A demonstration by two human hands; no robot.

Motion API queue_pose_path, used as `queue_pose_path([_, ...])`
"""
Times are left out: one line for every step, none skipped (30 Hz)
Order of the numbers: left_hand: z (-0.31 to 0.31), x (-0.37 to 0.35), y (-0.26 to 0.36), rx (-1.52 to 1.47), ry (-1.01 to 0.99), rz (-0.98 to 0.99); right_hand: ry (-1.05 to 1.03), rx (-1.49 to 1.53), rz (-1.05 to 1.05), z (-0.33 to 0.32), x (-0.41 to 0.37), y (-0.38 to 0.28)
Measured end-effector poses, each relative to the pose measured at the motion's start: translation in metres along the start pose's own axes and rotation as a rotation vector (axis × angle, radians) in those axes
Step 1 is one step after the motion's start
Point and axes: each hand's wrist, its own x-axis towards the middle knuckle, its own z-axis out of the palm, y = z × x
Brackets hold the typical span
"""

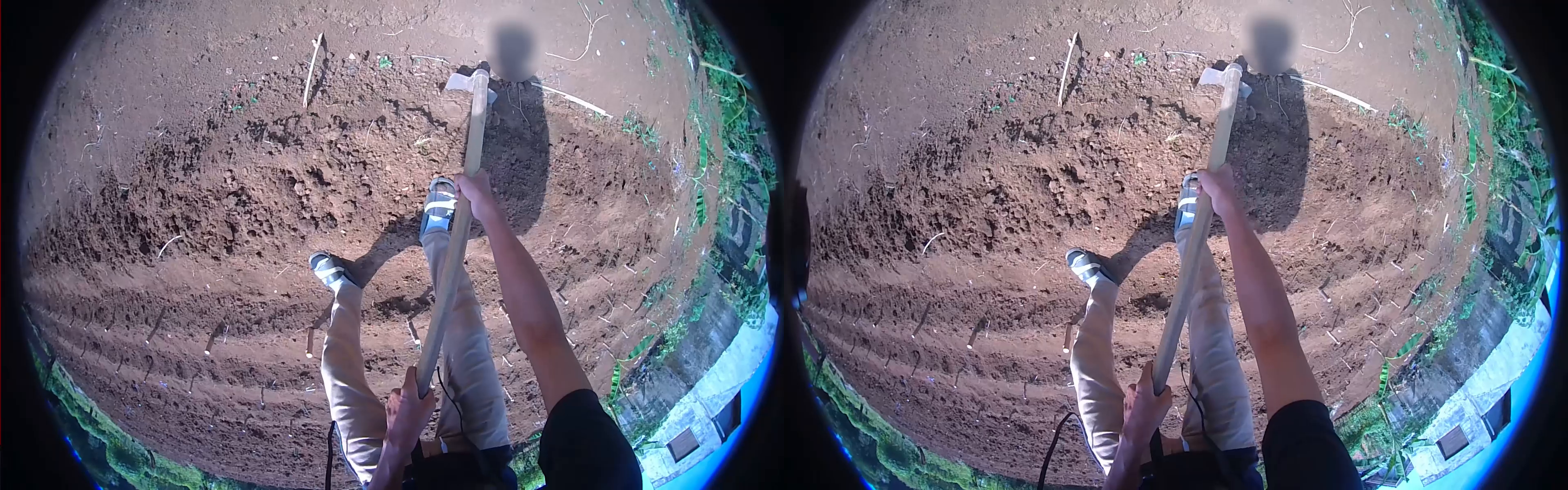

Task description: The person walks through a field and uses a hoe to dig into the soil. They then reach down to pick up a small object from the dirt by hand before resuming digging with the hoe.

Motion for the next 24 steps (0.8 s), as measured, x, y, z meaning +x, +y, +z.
queue_pose_path([-0.003, -0.008, -0.017, -0.002, 0.001, 0.008, -0.026, 0.007, 0.039, 0.008, -0.019, 0.003])
queue_pose_path([-0.007, -0.015, -0.039, 0.032, -0.047, -0.018, -0.053, 0.016, 0.081, 0.016, -0.037, 0.01])
queue_pose_path([-0.012, -0.022, -0.059, 0.064, -0.091, -0.043, -0.05, 0.057, 0.003, 0.027, -0.043, 0.031])
queue_pose_path([-0.019, -0.033, -0.075, 0.066, -0.088, -0.039, -0.05, 0.061, 0.0, 0.036, -0.061, 0.037])
queue_pose_path([-0.029, -0.044, -0.089, 0.072, -0.016, -0.019, -0.027, 0.113, 0.046, 0.048, -0.08, 0.043])
queue_pose_path([-0.039, -0.057, -0.102, 0.08, 0.055, -0.001, -0.004, 0.167, 0.094, 0.059, -0.101, 0.049])
queue_pose_path([-0.047, -0.069, -0.113, 0.087, 0.065, 0.007, -0.005, 0.187, 0.09, 0.067, -0.12, 0.051])
queue_pose_path([-0.056, -0.082, -0.122, 0.136, 0.097, -0.031, -0.005, 0.208, 0.086, 0.074, -0.142, 0.053])
queue_pose_path([-0.063, -0.098, -0.13, 0.185, 0.126, -0.071, -0.011, 0.184, 0.142, 0.078, -0.164, 0.055])
queue_pose_path([-0.07, -0.112, -0.138, 0.241, 0.154, -0.104, -0.011, 0.168, 0.198, 0.084, -0.185, 0.059])
queue_pose_path([-0.078, -0.127, -0.149, 0.306, 0.174, -0.135, -0.024, 0.238, 0.218, 0.093, -0.21, 0.069])
queue_pose_path([-0.083, -0.14, -0.161, 0.373, 0.191, -0.159, -0.029, 0.311, 0.237, 0.1, -0.233, 0.077])
queue_pose_path([-0.088, -0.147, -0.179, 0.408, 0.182, -0.132, -0.047, 0.359, 0.26, 0.106, -0.251, 0.085])
queue_pose_path([-0.088, -0.145, -0.204, 0.465, 0.117, -0.118, -0.069, 0.411, 0.277, 0.109, -0.26, 0.087])
queue_pose_path([-0.089, -0.142, -0.232, 0.525, 0.052, -0.114, -0.049, 0.447, 0.283, 0.108, -0.264, 0.087])
queue_pose_path([-0.093, -0.139, -0.258, 0.588, -0.012, -0.119, -0.039, 0.506, 0.301, 0.107, -0.267, 0.087])
queue_pose_path([-0.099, -0.135, -0.277, 0.649, -0.072, -0.128, -0.033, 0.563, 0.316, 0.106, -0.268, 0.086])
queue_pose_path([-0.104, -0.134, -0.284, 0.704, -0.134, -0.141, -0.022, 0.592, 0.325, 0.099, -0.267, 0.085])
queue_pose_path([-0.119, -0.141, -0.201, 0.466, 0.066, -0.083, -0.024, 0.658, 0.338, 0.087, -0.264, 0.082])
queue_pose_path([-0.115, -0.138, -0.193, 0.488, 0.066, -0.069, -0.025, 0.721, 0.343, 0.072, -0.259, 0.079])
queue_pose_path([-0.111, -0.135, -0.186, 0.525, 0.1, -0.029, -0.004, 0.74, 0.356, 0.053, -0.258, 0.073])
queue_pose_path([-0.108, -0.132, -0.18, 0.564, 0.131, 0.009, 0.014, 0.761, 0.361, 0.037, -0.256, 0.079])
queue_pose_path([-0.104, -0.126, -0.17, 0.584, 0.127, 0.022, 0.041, 0.823, 0.33, 0.021, -0.252, 0.083])
queue_pose_path([-0.098, -0.119, -0.159, 0.604, 0.092, 0.024, 0.066, 0.883, 0.301, 0.003, -0.247, 0.09])
